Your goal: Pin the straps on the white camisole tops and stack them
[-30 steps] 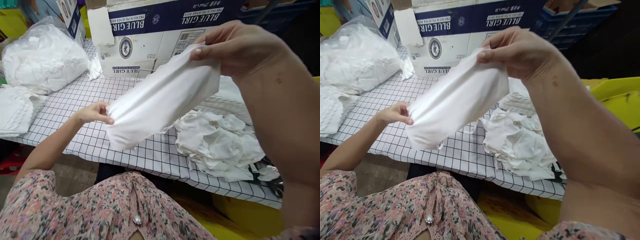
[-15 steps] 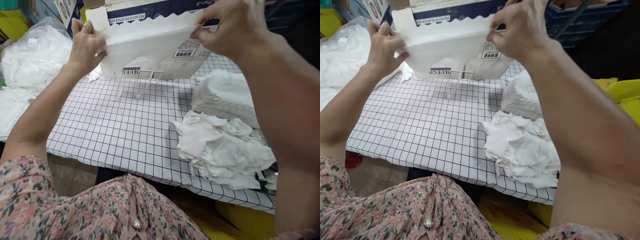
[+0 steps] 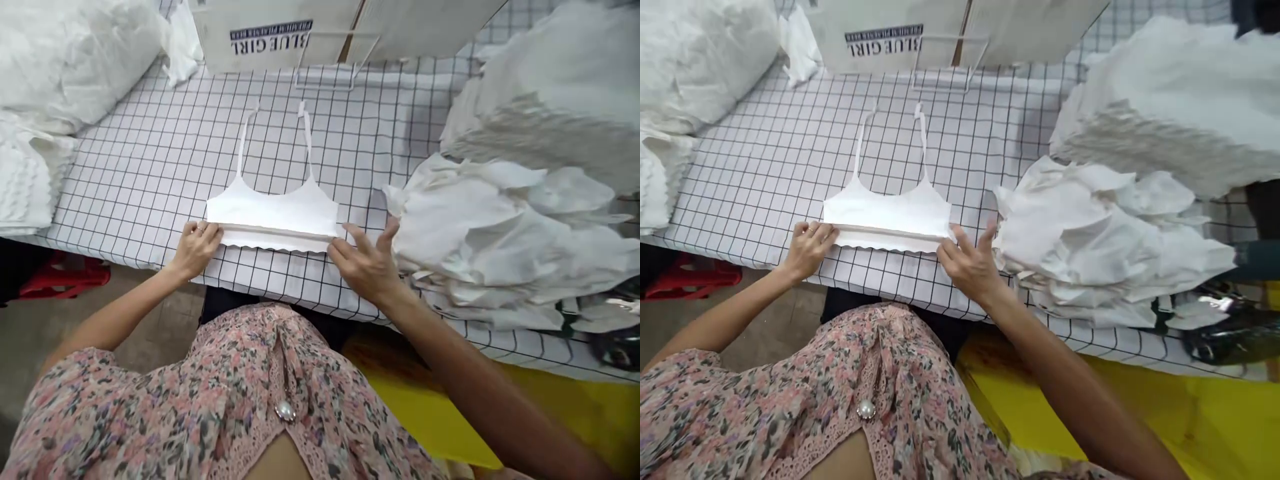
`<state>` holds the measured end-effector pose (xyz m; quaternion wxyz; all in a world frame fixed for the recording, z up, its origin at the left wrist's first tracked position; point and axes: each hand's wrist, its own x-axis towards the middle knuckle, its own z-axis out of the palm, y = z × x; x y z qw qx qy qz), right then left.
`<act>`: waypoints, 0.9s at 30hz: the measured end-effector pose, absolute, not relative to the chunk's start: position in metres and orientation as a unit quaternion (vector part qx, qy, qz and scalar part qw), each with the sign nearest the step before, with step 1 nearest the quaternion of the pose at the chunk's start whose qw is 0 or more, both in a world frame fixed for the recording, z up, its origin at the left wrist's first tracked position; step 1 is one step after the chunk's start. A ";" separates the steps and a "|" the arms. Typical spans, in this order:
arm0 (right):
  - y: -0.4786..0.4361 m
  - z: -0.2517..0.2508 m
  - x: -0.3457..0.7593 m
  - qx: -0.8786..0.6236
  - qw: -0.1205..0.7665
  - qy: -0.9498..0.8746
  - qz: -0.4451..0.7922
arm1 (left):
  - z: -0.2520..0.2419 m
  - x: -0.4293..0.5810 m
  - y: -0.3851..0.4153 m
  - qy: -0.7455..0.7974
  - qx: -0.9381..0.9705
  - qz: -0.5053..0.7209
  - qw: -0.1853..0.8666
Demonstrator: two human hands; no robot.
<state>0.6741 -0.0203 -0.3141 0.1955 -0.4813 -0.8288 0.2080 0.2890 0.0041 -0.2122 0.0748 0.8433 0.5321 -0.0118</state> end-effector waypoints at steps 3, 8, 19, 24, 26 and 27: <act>-0.062 -0.318 0.684 -0.474 0.163 -0.836 0.225 | -0.204 0.288 -0.038 0.533 0.843 -0.017 0.067; -0.104 -0.315 0.687 -0.409 0.157 -0.852 0.287 | -0.200 0.294 -0.071 0.550 0.832 0.041 0.069; -0.043 -0.277 0.681 -0.488 0.219 -0.809 0.246 | -0.204 0.311 -0.027 0.560 0.797 0.151 0.168; 0.116 -0.261 0.620 -0.482 0.322 -0.753 0.310 | -0.209 0.325 0.085 0.622 0.715 0.208 0.243; 0.179 -0.266 0.588 -0.484 0.315 -0.730 0.365 | -0.213 0.325 0.130 0.653 0.669 0.214 0.284; 0.207 -0.270 0.574 -0.484 0.294 -0.726 0.390 | -0.214 0.325 0.149 0.667 0.649 0.215 0.296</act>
